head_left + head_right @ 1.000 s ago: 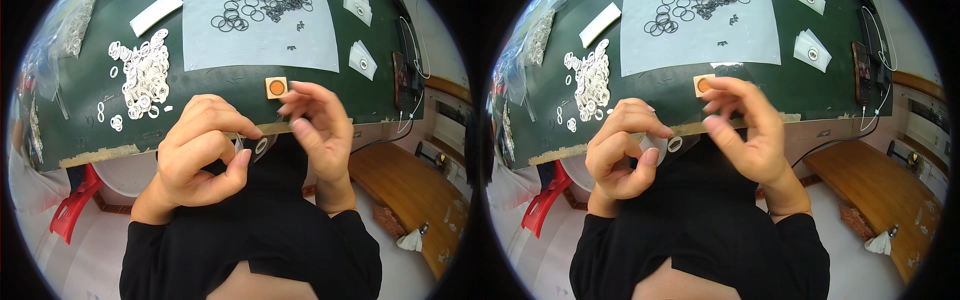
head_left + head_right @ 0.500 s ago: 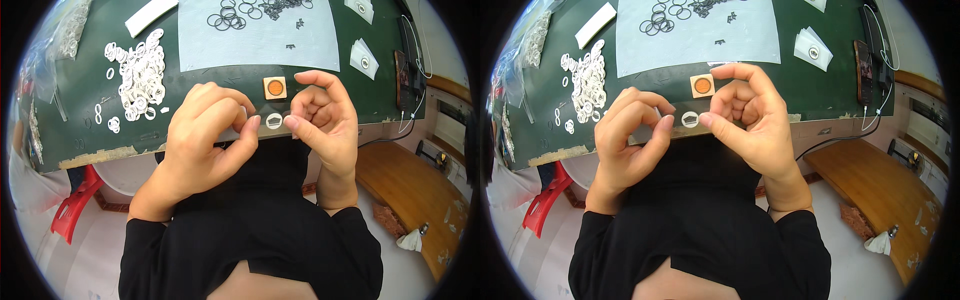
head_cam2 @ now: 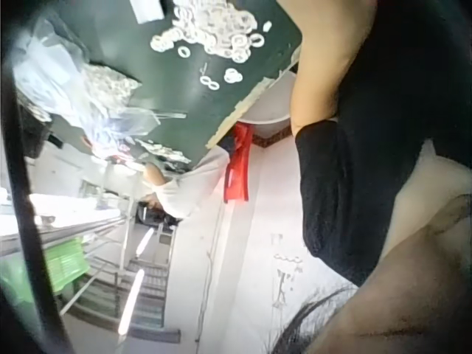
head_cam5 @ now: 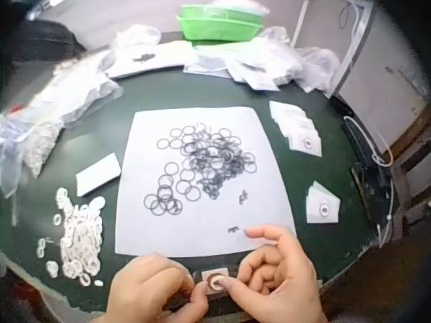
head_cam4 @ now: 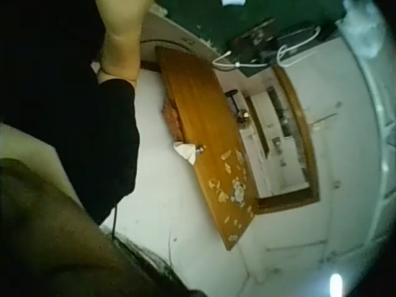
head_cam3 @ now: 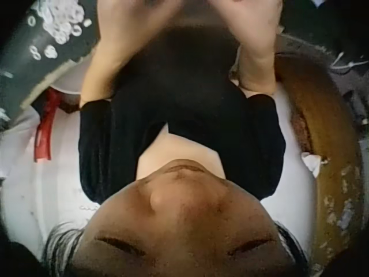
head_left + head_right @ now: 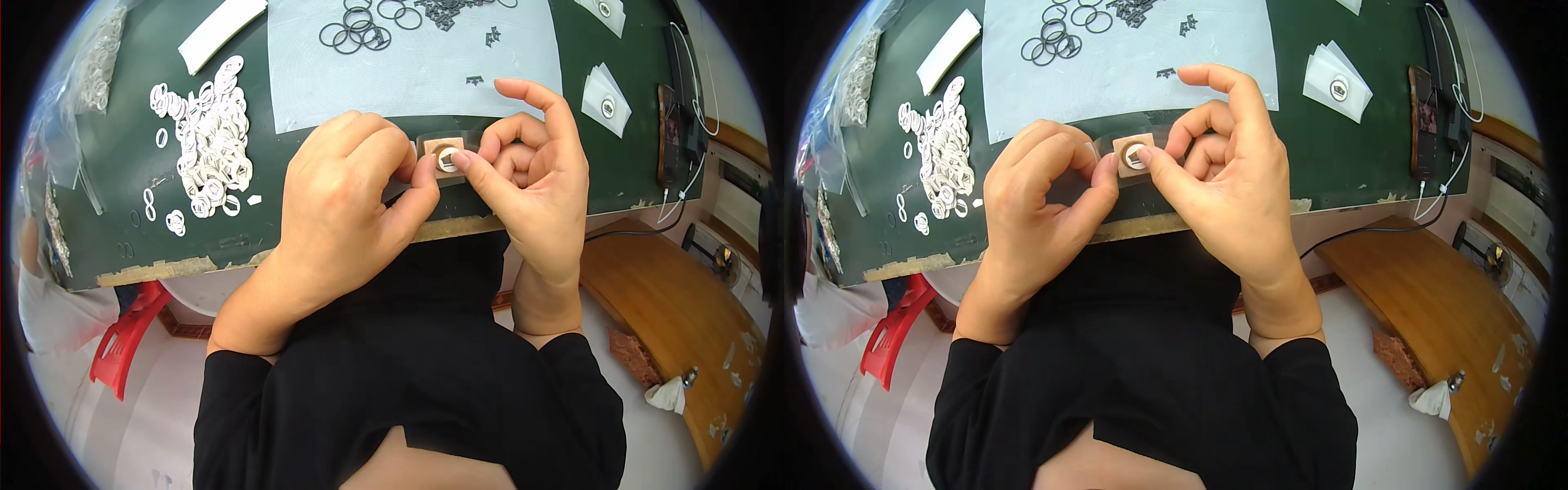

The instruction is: The person assembles components by hand, placing a crown-shaped metal piece and a white plastic ring onto a wooden block. The person then applies a clear adhesive strip over the assembly, presses it down, and peels the strip away to lift the joined pieces before placing them into a small plastic bag.

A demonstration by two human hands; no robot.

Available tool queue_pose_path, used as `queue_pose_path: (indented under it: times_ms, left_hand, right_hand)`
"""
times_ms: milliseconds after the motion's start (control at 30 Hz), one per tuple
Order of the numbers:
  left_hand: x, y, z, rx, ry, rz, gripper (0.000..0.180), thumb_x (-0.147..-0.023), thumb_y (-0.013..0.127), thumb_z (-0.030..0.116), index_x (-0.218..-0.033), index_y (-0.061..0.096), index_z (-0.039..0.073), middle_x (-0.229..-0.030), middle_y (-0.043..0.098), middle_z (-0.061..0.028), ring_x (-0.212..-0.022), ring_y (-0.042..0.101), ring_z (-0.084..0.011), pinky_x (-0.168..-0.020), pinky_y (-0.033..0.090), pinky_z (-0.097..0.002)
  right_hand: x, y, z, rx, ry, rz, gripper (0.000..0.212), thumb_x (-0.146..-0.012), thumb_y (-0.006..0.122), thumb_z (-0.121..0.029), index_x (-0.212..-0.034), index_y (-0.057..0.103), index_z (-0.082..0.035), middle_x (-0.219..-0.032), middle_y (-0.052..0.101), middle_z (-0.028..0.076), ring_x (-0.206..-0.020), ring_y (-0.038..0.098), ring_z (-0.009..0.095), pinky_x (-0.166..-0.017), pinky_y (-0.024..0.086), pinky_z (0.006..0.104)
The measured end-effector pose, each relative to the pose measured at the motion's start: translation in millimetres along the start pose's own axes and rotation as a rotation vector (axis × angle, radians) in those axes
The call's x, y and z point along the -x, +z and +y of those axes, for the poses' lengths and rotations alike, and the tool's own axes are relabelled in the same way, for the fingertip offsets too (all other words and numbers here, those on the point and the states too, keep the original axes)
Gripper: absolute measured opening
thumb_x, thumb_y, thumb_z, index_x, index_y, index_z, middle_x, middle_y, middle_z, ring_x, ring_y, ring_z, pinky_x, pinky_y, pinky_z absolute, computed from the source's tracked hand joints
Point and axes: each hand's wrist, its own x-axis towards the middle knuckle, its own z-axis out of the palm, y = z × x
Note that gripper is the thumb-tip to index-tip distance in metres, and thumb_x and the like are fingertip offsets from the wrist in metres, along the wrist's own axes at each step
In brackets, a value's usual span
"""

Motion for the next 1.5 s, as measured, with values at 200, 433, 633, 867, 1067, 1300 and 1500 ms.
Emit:
queue_pose_path:
  times_ms: [200,433,633,867,1067,1300,1500]
  left_hand:
    - [-1.9,0.1,-3.1,-0.004,0.024,0.006,0.022,-0.071,0.077,-0.007,-0.073,0.057,0.002,-0.073,0.061,-0.0077,-0.065,0.059,-0.0218,-0.058,0.045,-0.0311]
    - [-3.5,-2.3,-5.1,0.02,0.045,-0.011,0.025,-0.068,0.077,-0.01,-0.073,0.057,0.003,-0.073,0.06,-0.0073,-0.063,0.056,-0.0215,-0.056,0.044,-0.0314]
    - [-3.4,-0.9,-5.9,0.025,0.059,0.002,0.025,-0.067,0.078,-0.01,-0.072,0.057,0.003,-0.073,0.06,-0.0075,-0.063,0.056,-0.022,-0.055,0.043,-0.0316]
    - [-4.1,0.4,-6.2,0.027,0.066,0.011,0.025,-0.067,0.077,-0.01,-0.072,0.056,0.003,-0.073,0.06,-0.0076,-0.063,0.056,-0.0221,-0.055,0.043,-0.0316]
    - [-3.7,1.6,-6.4,0.019,0.058,0.012,0.025,-0.067,0.077,-0.01,-0.072,0.056,0.003,-0.072,0.059,-0.0075,-0.062,0.055,-0.022,-0.055,0.043,-0.0315]
    - [-4.7,1.0,-5.2,0.018,0.06,0.013,0.025,-0.067,0.077,-0.01,-0.071,0.056,0.003,-0.072,0.059,-0.007,-0.062,0.055,-0.0218,-0.055,0.043,-0.0316]
    - [-4.6,2.1,-4.8,0.022,0.054,0.021,0.025,-0.067,0.077,-0.01,-0.071,0.056,0.003,-0.072,0.059,-0.007,-0.061,0.055,-0.0219,-0.054,0.043,-0.0317]
  right_hand:
    - [-0.4,2.9,-1.7,0.028,0.031,0.009,0.06,-0.082,0.079,0.005,-0.134,0.05,-0.003,-0.079,0.061,0.001,-0.055,0.05,-0.002,-0.051,0.035,0.0141]
    - [-0.9,4.3,0.8,0.036,0.025,0.019,0.061,-0.081,0.078,0.006,-0.135,0.049,-0.002,-0.079,0.061,0.0,-0.055,0.048,-0.003,-0.05,0.033,0.0131]
    - [0.1,6.7,-5.5,0.046,0.051,0.021,0.064,-0.081,0.074,0.011,-0.138,0.047,0.005,-0.085,0.061,0.005,-0.06,0.047,-0.003,-0.055,0.033,0.011]
    - [0.4,5.0,-3.3,0.041,0.026,0.021,0.065,-0.081,0.074,0.011,-0.139,0.046,0.005,-0.085,0.062,0.005,-0.06,0.048,-0.003,-0.055,0.034,0.0111]
    - [1.1,5.7,-1.4,0.053,0.008,0.03,0.065,-0.081,0.074,0.011,-0.139,0.046,0.005,-0.084,0.062,0.004,-0.06,0.048,-0.003,-0.055,0.035,0.0113]
    - [1.1,6.6,-2.7,0.058,0.006,0.038,0.066,-0.08,0.074,0.012,-0.14,0.045,0.005,-0.084,0.062,0.004,-0.06,0.048,-0.003,-0.055,0.035,0.0114]
    - [1.4,7.0,-2.0,0.072,-0.002,0.041,0.067,-0.08,0.074,0.012,-0.14,0.045,0.005,-0.084,0.061,0.004,-0.06,0.049,-0.003,-0.055,0.036,0.0112]
